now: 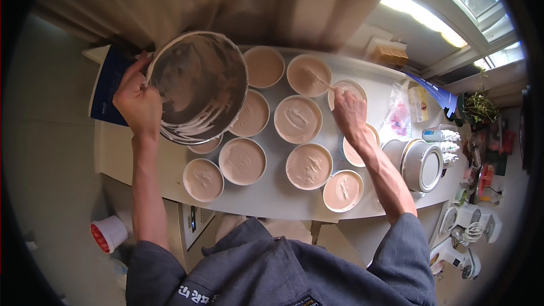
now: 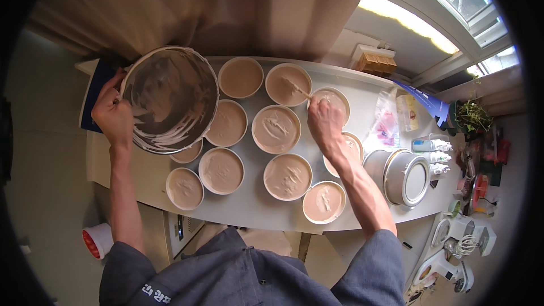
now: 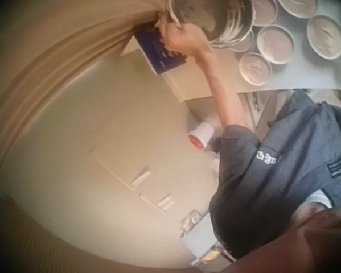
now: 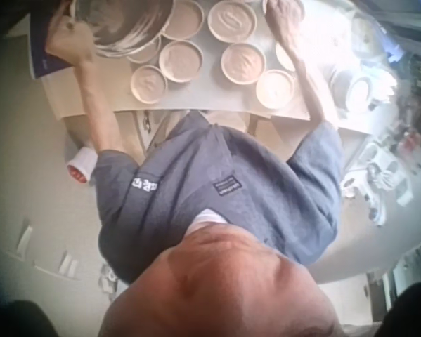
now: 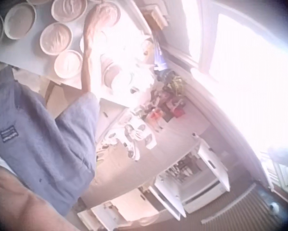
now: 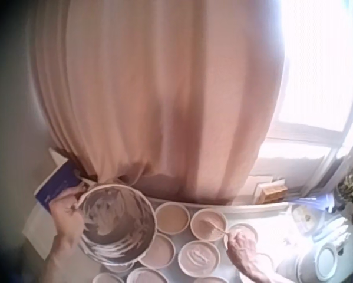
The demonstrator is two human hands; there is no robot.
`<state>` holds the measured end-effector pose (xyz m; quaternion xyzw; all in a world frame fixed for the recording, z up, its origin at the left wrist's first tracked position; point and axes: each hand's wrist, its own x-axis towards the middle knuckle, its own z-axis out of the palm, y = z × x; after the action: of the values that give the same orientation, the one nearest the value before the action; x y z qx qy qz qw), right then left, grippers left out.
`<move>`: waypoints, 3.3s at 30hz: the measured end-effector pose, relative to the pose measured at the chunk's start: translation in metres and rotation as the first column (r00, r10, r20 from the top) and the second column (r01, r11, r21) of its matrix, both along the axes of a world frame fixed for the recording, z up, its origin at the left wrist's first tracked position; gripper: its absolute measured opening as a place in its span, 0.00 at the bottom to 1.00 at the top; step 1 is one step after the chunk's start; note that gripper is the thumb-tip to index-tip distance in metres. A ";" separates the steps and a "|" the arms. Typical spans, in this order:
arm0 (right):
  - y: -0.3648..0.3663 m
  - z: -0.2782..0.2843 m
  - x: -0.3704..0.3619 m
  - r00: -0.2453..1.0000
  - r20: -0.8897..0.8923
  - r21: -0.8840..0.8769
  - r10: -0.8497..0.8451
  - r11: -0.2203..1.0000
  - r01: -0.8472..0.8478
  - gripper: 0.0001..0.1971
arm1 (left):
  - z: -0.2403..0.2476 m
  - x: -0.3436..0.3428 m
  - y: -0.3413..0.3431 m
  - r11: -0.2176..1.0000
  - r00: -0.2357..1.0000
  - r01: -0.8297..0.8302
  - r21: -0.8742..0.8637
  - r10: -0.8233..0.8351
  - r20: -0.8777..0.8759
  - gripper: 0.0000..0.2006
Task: The recorder is filling several small bowls with a chocolate-colored mixture using a large metal mixing bowl and a wooden spatula.
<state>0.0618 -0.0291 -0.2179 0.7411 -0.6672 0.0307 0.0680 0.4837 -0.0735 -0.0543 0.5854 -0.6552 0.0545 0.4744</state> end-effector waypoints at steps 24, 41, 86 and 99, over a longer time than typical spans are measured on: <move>-0.045 0.057 0.027 0.919 -0.319 0.224 0.231 0.961 -0.164 0.05 | -0.009 0.050 0.020 0.995 0.995 -0.100 -0.020 0.100 -0.031 0.06; -0.058 0.060 0.019 0.925 -0.329 0.139 0.193 0.978 -0.154 0.07 | 0.002 0.063 0.040 0.991 0.990 -0.117 0.063 0.121 -0.066 0.09; -0.023 0.033 0.016 0.966 -0.214 0.079 0.145 0.988 -0.131 0.09 | 0.016 0.056 0.051 0.995 0.994 -0.076 0.065 0.080 -0.071 0.19; -0.037 0.046 0.004 0.963 -0.246 0.216 0.110 0.975 -0.056 0.07 | 0.014 0.067 0.057 0.994 0.995 -0.102 0.033 0.102 0.006 0.15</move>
<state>0.0657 -0.0660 -0.1720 0.7693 -0.6206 -0.1319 0.0748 0.5504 -0.0160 -0.0404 0.6257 -0.6262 0.0689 0.4599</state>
